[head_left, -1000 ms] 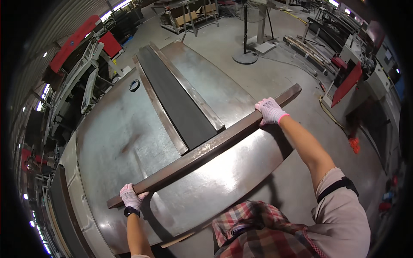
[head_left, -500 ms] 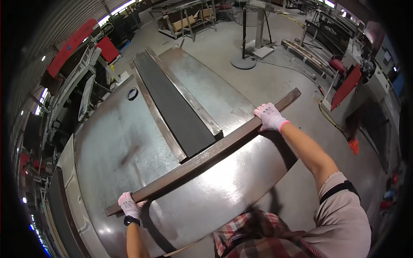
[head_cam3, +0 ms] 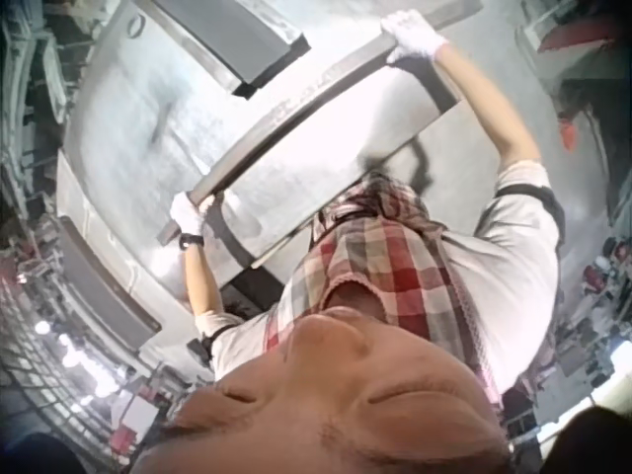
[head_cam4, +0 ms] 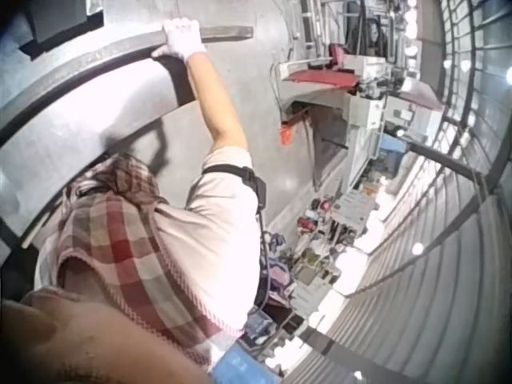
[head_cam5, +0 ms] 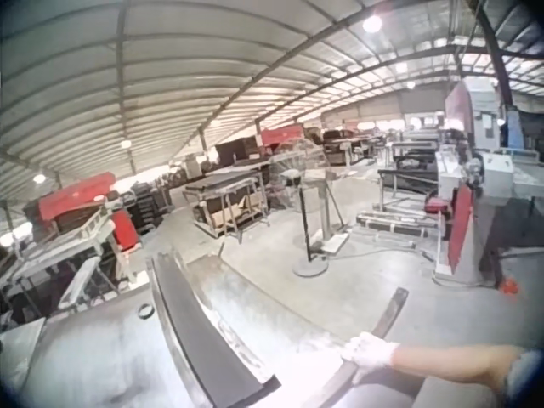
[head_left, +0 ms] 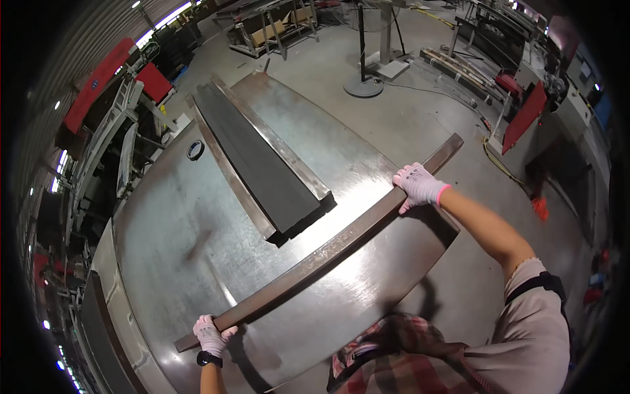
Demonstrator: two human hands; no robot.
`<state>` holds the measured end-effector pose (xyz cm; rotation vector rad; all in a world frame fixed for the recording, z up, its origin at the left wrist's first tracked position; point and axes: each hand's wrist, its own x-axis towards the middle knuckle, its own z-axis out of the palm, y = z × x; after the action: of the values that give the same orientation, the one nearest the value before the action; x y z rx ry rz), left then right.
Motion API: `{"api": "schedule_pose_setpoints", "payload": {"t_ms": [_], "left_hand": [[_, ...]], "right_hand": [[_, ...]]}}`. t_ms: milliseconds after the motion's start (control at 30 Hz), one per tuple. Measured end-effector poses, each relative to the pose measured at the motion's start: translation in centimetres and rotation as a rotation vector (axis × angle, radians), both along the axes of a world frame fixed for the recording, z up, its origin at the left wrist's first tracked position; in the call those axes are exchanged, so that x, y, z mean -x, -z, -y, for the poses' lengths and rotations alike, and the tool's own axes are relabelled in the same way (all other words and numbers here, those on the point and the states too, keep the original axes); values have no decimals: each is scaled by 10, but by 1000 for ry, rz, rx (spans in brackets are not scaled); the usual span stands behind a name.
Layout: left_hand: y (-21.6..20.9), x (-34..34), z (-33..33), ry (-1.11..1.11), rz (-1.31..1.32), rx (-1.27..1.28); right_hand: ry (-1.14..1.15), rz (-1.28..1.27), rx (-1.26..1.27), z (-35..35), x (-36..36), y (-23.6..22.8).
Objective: Applying foam insulation and metal framing to large metal sheets on a factory work table.
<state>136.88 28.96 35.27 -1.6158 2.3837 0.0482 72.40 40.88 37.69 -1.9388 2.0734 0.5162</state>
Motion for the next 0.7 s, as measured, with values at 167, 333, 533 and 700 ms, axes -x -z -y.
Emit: {"api": "schedule_pose_setpoints", "payload": {"t_ms": [167, 333, 533, 700], "left_hand": [[21, 93, 71, -64, -976, -309], [67, 247, 155, -496, -1259, -469], [55, 278, 103, -497, -1061, -481], [30, 259, 26, -540, -825, -601]], "right_hand": [[385, 884, 405, 77, -57, 35], [617, 899, 305, 173, -154, 21], [529, 738, 296, 131, -140, 24], [549, 689, 128, 60, -158, -2]]}}
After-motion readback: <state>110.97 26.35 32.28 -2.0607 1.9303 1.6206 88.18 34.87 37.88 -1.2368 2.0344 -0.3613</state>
